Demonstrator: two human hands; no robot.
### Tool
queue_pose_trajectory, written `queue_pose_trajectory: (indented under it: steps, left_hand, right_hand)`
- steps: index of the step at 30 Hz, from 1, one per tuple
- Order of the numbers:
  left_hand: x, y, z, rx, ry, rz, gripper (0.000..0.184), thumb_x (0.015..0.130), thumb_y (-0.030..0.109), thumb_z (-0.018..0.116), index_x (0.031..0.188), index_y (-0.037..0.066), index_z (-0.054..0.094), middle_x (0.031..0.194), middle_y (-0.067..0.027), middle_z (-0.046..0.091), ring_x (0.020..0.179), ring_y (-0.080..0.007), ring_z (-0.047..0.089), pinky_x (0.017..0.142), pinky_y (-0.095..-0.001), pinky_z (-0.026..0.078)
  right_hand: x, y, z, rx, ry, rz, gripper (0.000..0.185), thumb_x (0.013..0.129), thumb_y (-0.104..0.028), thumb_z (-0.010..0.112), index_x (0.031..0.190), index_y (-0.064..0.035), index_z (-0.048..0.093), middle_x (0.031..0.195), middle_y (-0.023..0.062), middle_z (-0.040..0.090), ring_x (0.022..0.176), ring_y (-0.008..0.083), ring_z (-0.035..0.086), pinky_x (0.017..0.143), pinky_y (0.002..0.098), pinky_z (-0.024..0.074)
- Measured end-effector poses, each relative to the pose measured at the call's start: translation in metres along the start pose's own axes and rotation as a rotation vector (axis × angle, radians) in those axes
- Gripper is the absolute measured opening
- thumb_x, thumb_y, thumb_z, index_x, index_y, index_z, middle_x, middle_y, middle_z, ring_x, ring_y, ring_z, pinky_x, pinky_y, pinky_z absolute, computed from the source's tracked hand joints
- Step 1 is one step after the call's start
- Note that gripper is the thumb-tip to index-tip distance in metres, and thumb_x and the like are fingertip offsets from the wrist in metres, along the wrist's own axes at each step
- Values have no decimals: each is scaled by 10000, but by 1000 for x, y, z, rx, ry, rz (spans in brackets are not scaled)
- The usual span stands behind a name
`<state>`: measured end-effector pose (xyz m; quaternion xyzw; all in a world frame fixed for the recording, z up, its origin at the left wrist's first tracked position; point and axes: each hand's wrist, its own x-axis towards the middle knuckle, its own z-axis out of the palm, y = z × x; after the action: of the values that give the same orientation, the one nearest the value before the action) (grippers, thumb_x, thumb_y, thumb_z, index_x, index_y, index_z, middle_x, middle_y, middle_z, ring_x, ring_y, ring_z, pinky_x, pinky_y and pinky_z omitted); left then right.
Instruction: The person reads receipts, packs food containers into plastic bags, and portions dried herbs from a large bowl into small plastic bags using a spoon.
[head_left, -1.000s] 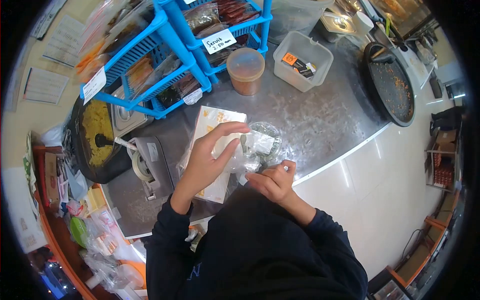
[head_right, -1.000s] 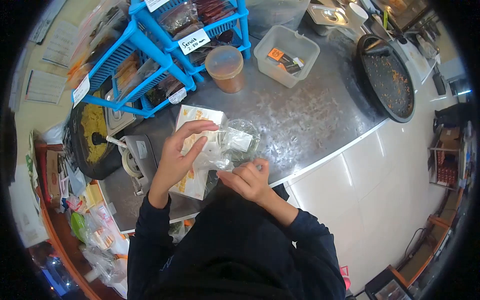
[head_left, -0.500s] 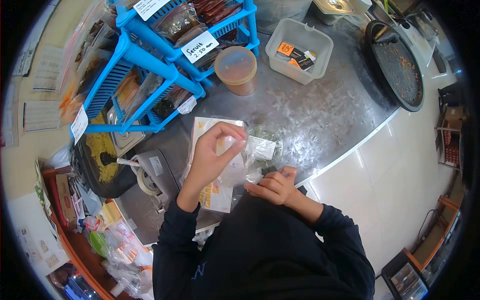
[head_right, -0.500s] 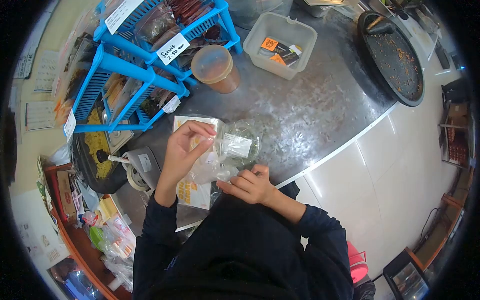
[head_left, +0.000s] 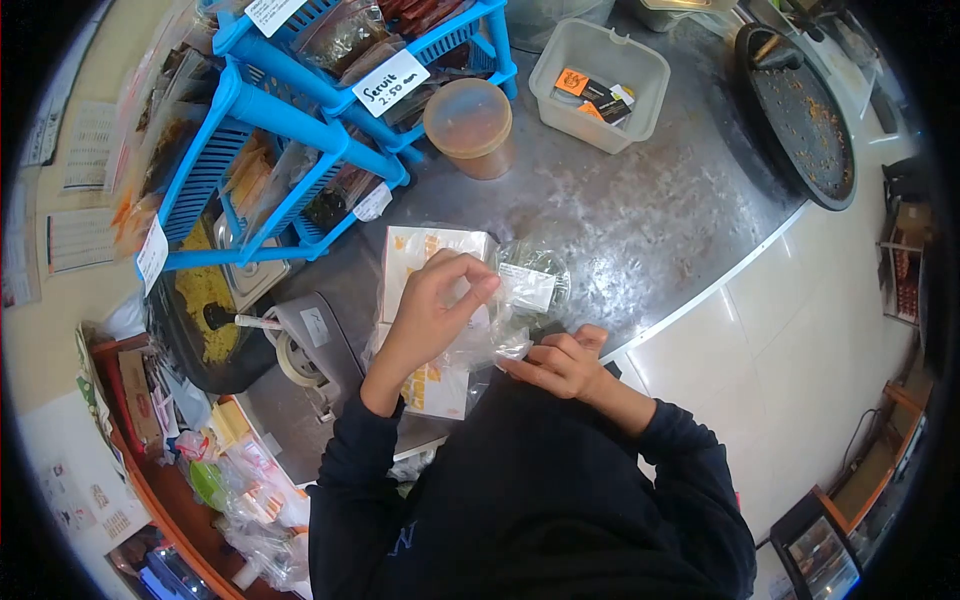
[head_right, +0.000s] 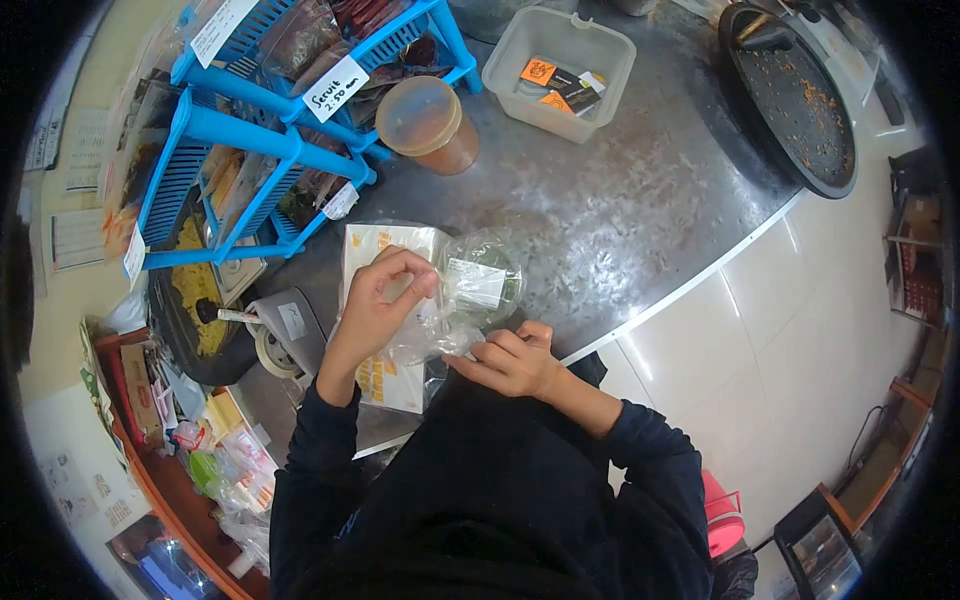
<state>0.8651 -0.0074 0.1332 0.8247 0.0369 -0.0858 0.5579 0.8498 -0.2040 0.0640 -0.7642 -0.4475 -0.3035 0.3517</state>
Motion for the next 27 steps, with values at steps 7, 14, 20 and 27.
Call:
queue_pose_trajectory:
  steps: [7, 14, 20, 27]
  left_hand:
    - [-7, 0, -6, -103, -71, 116, 121, 818, 130, 641, 855, 19, 610, 792, -61, 599, 780, -128, 552, 730, -264, 419]
    - [-7, -5, -5, -180, -142, -164, 305, 814, 76, 626, 1093, 35, 511, 786, -22, 628, 760, -73, 567, 683, -222, 419]
    - [-13, 9, 9, -222, 123, -29, 320, 764, 48, 673, 1060, 8, 558, 840, -42, 663, 787, -99, 591, 755, -235, 418]
    - [-36, 29, 13, -8, 332, 168, 121, 740, 7, 683, 859, 17, 665, 842, -64, 668, 814, -152, 610, 758, -266, 444]
  right_hand:
    - [9, 9, -2, -35, 48, 50, 260, 618, -259, 723, 875, -265, 688, 684, -106, 470, 607, 31, 433, 673, 307, 206]
    - [18, 9, 1, -67, 74, 45, 255, 636, -281, 726, 887, -261, 684, 644, -107, 463, 585, 32, 424, 667, 299, 207]
    - [22, 8, -1, -25, 34, 71, 221, 639, -278, 739, 847, -239, 673, 680, -86, 481, 605, 58, 442, 685, 301, 222]
    - [59, -12, -22, 639, -152, 761, 134, 774, -250, 683, 796, -125, 642, 730, -38, 481, 688, 90, 452, 757, 297, 233]
